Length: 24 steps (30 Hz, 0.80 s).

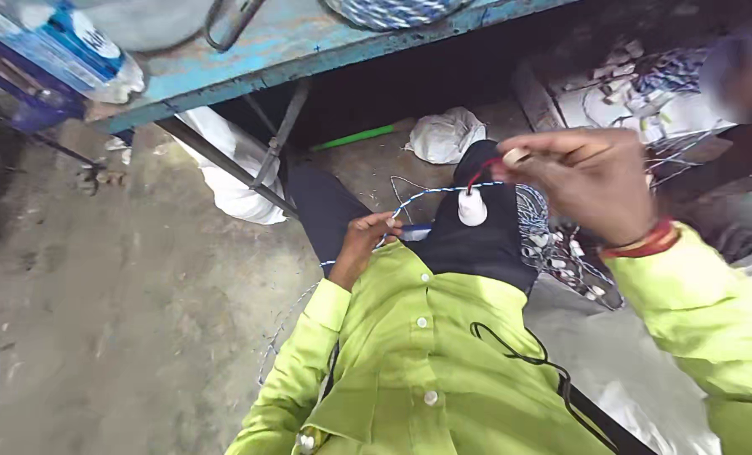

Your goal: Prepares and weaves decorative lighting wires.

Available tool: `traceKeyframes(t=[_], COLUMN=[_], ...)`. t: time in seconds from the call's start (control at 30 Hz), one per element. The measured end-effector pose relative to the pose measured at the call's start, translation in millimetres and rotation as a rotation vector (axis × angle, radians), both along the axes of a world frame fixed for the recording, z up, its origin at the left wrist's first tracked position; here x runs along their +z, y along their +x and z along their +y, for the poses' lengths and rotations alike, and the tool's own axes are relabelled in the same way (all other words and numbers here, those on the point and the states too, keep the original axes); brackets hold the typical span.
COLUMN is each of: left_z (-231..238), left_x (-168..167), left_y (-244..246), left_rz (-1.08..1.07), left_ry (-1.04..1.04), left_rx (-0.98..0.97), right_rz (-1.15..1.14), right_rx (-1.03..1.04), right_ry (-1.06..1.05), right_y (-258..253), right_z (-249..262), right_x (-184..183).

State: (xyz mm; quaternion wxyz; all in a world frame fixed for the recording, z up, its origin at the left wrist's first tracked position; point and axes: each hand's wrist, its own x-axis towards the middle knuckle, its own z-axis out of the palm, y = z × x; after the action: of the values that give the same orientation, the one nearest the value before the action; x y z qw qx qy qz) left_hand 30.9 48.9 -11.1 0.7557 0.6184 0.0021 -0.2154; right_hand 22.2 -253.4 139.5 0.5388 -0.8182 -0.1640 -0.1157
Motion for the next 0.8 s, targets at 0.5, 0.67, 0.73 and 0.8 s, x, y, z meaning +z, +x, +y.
traceKeyframes(t=[0.5, 0.67, 0.73, 0.8], left_z=[-22, -24, -32, -40], left_x=[-7, 41, 60, 69], left_y=[-10, -32, -36, -36], left_rz=[-0.193, -0.416, -0.447, -0.466], left_ry=[0.039, 0.071, 0.013, -0.02], left_rx=[0.193, 0.036, 0.002, 0.06], right_rz=[0.338, 0.21, 0.158, 0.118], right_rx=[0.009, 0.016, 0.019, 0.036], right_ry=[0.395, 0.046, -0.05, -0.116], right_y=[-10, -20, -25, -28], right_z=[84, 87, 88, 89], right_x=[-97, -102, -98, -93])
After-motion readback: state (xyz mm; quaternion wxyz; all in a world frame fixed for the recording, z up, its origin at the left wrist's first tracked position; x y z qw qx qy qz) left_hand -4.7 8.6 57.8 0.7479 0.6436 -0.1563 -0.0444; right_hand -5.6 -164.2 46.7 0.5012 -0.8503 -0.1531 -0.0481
